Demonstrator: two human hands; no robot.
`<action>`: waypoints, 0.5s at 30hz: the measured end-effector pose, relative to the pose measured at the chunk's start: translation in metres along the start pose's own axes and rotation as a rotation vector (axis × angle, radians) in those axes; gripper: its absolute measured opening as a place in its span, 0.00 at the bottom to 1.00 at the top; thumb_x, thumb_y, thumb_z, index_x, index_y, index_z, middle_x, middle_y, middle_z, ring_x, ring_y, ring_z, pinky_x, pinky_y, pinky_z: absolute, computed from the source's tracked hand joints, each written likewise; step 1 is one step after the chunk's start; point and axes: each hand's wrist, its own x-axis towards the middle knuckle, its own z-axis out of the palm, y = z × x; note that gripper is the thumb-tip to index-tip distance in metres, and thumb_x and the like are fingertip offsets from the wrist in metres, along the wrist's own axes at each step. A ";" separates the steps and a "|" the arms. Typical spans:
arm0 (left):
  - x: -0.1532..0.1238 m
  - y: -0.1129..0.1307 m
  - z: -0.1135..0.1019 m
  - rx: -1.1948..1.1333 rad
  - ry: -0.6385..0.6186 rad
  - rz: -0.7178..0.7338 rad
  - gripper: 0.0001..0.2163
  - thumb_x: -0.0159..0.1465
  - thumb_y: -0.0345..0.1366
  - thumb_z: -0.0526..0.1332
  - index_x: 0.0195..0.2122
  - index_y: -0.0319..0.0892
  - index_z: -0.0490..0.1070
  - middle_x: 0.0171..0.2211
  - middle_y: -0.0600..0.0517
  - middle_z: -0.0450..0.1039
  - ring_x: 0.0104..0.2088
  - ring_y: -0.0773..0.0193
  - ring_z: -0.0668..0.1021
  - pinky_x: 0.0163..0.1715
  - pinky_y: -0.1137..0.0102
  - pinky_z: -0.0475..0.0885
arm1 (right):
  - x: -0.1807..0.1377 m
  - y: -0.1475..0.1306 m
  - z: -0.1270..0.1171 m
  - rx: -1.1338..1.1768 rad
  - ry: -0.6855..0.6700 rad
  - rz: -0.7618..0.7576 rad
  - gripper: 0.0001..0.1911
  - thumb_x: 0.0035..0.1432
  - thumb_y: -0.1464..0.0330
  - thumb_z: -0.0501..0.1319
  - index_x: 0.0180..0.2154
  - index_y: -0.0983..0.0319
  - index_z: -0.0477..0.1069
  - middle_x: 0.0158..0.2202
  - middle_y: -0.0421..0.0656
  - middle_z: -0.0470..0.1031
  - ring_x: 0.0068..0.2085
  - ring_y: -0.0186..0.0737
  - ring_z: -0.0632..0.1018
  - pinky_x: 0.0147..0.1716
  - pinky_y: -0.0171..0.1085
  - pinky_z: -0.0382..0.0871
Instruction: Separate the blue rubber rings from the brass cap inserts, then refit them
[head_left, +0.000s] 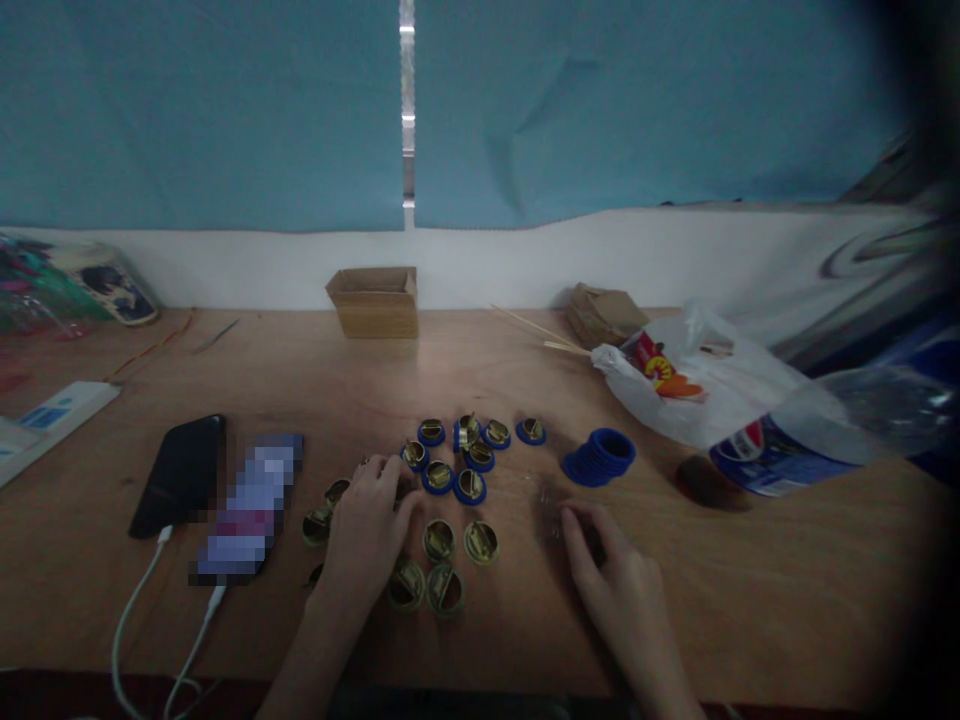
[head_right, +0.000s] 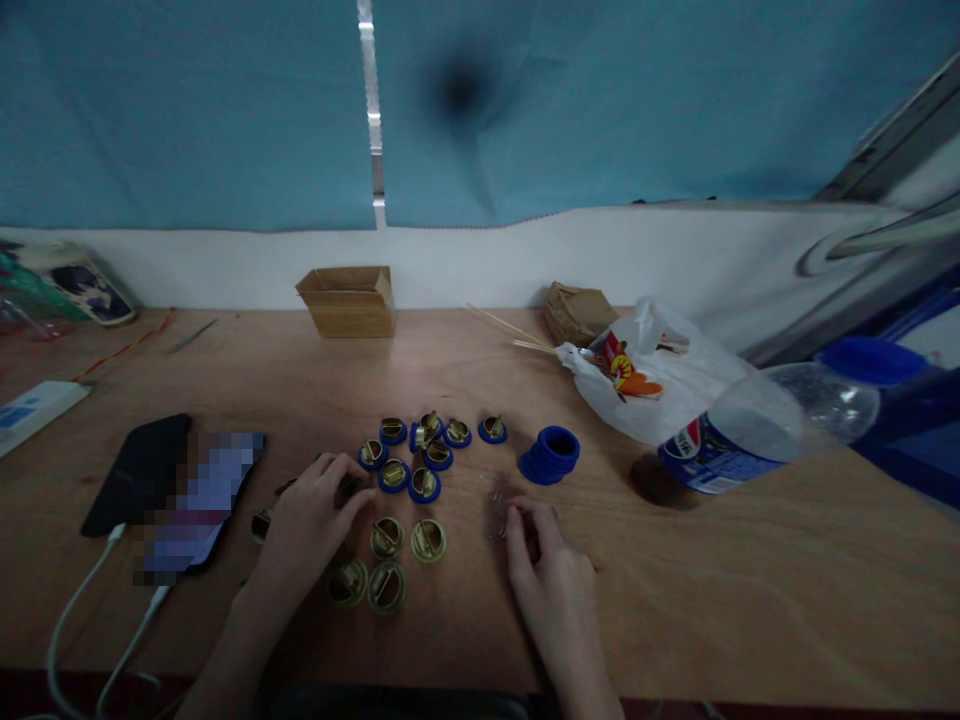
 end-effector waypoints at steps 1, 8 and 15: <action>0.000 0.000 0.000 -0.002 -0.002 0.001 0.01 0.65 0.31 0.59 0.37 0.43 0.68 0.40 0.49 0.72 0.42 0.55 0.76 0.40 0.65 0.69 | 0.000 0.000 0.000 0.005 0.002 -0.008 0.16 0.64 0.58 0.50 0.40 0.59 0.72 0.36 0.47 0.82 0.32 0.49 0.84 0.29 0.41 0.75; -0.004 0.002 -0.001 0.043 -0.022 0.013 0.01 0.64 0.32 0.59 0.36 0.43 0.70 0.39 0.48 0.73 0.43 0.51 0.75 0.39 0.63 0.69 | 0.000 -0.001 0.000 0.007 -0.003 -0.007 0.16 0.64 0.59 0.50 0.39 0.59 0.72 0.37 0.46 0.82 0.33 0.49 0.84 0.31 0.41 0.75; -0.011 0.001 -0.004 0.079 -0.028 0.013 0.05 0.65 0.33 0.57 0.36 0.41 0.71 0.39 0.44 0.74 0.44 0.49 0.74 0.43 0.59 0.69 | 0.000 -0.001 -0.001 0.019 0.004 -0.025 0.15 0.64 0.60 0.50 0.38 0.59 0.72 0.38 0.47 0.82 0.35 0.47 0.83 0.34 0.41 0.75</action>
